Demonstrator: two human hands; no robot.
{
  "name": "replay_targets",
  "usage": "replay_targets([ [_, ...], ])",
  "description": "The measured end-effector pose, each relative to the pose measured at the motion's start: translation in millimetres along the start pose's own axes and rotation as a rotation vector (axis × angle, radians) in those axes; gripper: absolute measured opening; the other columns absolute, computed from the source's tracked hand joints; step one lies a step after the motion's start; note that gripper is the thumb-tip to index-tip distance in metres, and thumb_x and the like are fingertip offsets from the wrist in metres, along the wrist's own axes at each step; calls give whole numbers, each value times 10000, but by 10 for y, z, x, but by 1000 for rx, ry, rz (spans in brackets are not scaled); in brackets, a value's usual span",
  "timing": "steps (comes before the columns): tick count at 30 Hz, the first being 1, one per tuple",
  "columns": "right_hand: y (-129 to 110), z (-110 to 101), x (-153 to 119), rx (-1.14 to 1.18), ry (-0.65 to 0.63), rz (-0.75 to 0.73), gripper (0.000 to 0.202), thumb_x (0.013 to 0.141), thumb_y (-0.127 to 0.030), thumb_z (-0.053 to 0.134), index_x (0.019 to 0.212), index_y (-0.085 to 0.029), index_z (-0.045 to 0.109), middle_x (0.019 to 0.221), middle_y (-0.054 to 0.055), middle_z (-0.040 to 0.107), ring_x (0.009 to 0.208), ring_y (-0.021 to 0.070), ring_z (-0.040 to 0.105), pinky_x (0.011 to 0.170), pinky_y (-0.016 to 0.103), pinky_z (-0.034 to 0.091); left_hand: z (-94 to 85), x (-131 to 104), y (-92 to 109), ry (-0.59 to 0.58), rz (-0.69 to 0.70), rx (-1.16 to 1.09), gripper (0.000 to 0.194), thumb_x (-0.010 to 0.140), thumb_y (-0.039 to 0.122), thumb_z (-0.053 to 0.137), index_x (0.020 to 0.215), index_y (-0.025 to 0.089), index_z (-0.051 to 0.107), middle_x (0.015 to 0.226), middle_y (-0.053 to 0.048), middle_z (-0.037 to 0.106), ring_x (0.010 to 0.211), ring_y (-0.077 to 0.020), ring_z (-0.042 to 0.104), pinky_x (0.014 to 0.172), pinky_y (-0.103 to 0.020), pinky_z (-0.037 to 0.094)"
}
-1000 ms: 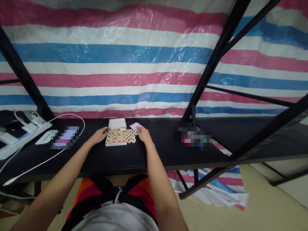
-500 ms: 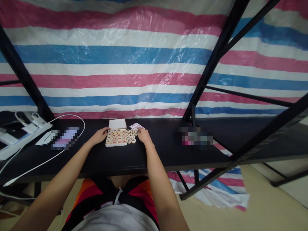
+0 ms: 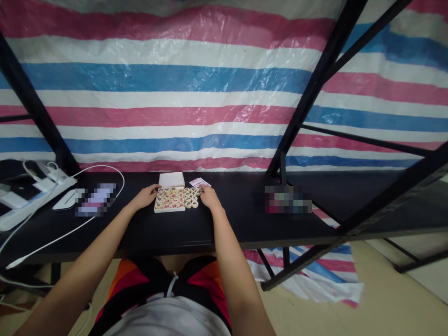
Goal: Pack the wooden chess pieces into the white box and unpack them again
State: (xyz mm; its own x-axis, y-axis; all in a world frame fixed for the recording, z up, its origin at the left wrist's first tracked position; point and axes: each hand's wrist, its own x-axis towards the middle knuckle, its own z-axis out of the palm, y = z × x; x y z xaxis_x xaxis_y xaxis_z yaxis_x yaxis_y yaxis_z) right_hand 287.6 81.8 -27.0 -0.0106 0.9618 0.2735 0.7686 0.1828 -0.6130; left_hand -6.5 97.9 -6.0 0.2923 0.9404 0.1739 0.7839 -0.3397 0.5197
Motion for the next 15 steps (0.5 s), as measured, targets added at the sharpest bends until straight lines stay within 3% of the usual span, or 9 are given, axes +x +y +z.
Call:
replay_targets([
  [15,21,23,14,-24,-7,-10,516,733,-32,398,1190,-177,587,1204,73,598,1141,191,525,1023,311,354,-10,-11,8,-5,13,-9,428,791,149,409,1188,180,567,806,-32,660,724,-159,595,679,-237,403],
])
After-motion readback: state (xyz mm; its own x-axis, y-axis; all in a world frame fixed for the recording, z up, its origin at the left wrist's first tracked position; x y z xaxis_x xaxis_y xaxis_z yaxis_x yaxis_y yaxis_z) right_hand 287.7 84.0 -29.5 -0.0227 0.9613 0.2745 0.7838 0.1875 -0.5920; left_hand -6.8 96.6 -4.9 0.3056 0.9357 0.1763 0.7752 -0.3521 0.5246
